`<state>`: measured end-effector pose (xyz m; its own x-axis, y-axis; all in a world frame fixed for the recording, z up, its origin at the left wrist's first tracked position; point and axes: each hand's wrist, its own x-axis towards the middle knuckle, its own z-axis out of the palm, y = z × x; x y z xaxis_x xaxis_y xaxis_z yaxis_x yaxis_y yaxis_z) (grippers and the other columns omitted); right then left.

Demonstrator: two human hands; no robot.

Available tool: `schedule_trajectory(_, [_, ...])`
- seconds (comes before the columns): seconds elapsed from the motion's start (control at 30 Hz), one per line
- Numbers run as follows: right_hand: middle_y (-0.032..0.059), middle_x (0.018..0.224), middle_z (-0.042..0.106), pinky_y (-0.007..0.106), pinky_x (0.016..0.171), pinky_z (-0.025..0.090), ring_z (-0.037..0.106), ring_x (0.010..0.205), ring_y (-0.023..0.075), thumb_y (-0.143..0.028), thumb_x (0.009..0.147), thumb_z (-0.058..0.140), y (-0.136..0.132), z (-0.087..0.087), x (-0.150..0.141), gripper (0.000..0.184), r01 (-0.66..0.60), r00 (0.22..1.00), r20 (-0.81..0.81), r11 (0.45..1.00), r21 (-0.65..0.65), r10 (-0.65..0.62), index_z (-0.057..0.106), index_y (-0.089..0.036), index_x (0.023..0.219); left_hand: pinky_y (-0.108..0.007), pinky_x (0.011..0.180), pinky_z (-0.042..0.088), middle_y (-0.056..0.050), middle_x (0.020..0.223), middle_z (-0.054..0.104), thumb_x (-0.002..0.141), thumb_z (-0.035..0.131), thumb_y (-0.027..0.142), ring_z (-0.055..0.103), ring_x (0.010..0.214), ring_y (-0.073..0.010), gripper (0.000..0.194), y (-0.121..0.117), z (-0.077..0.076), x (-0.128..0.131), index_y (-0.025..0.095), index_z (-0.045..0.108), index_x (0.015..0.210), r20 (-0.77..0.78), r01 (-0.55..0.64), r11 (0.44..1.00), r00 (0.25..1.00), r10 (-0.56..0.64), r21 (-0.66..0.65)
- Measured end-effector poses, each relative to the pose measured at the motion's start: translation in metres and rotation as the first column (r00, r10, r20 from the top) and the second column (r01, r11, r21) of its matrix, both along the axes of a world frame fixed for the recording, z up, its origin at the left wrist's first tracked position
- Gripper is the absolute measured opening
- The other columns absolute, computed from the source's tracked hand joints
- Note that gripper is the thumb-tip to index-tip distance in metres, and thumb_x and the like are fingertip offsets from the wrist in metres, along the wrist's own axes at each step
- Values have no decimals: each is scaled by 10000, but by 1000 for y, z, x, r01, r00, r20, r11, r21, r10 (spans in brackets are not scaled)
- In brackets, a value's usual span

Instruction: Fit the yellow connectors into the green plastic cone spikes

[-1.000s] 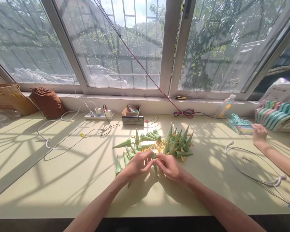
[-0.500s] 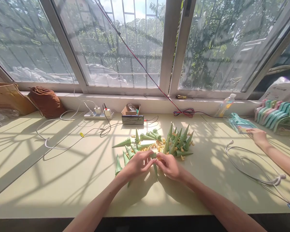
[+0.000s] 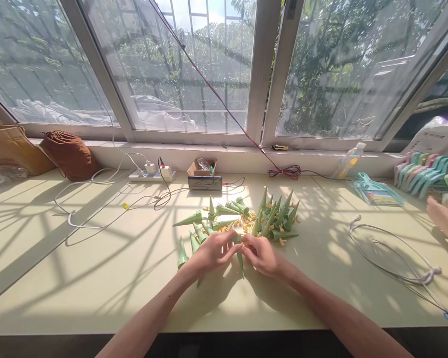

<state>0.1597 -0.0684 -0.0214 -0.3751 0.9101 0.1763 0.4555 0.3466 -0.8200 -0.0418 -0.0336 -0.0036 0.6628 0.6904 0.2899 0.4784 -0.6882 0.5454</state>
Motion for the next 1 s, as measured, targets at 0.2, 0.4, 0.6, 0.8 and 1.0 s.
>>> schedule_trajectory(0.2, [-79, 519, 376, 225, 475, 222, 321, 492, 90, -356, 961, 455, -1, 1, 1, 290, 4, 1000, 17, 1000, -2, -4, 322, -217, 745, -223, 514, 386, 32, 623, 597, 947, 530, 306, 510, 506, -101, 156, -1, -1, 0, 169, 576, 1005, 0, 4, 1000, 1000, -4, -13])
schedule_trajectory(0.4, [-77, 527, 372, 223, 479, 236, 324, 497, 92, -347, 959, 455, -1, 1, 1, 272, 9, 999, 41, 1000, 2, -9, 350, -214, 746, -222, 499, 362, 35, 619, 580, 947, 530, 309, 499, 508, -101, 150, -1, 1, 0, 173, 576, 993, 4, 6, 1000, 1000, -5, -13])
schedule_trajectory(0.6, [-71, 539, 396, 227, 487, 241, 348, 496, 90, -349, 964, 451, -1, 3, 1, 291, 7, 998, 56, 1000, 22, -8, 348, -210, 729, -215, 489, 354, 40, 613, 584, 940, 535, 288, 496, 494, -96, 137, -1, 1, 0, 180, 579, 1013, 11, 10, 1000, 1000, -10, -14])
schedule_trajectory(0.8, [-72, 522, 411, 223, 471, 240, 368, 478, 91, -348, 962, 452, -2, 3, 1, 258, 6, 999, 33, 1000, -6, -6, 383, -209, 757, -218, 491, 352, 43, 605, 581, 941, 535, 286, 493, 487, -95, 136, -1, 1, 0, 180, 580, 1013, 10, 9, 1000, 1000, -9, 3])
schedule_trajectory(1.0, [-70, 522, 414, 221, 465, 245, 362, 478, 89, -347, 959, 460, -1, 2, 0, 260, 2, 1000, 22, 1000, 11, -3, 386, -208, 752, -224, 494, 362, 40, 607, 587, 944, 527, 291, 500, 490, -101, 147, -1, 2, 0, 179, 585, 1020, 11, 15, 1000, 1000, -15, 3])
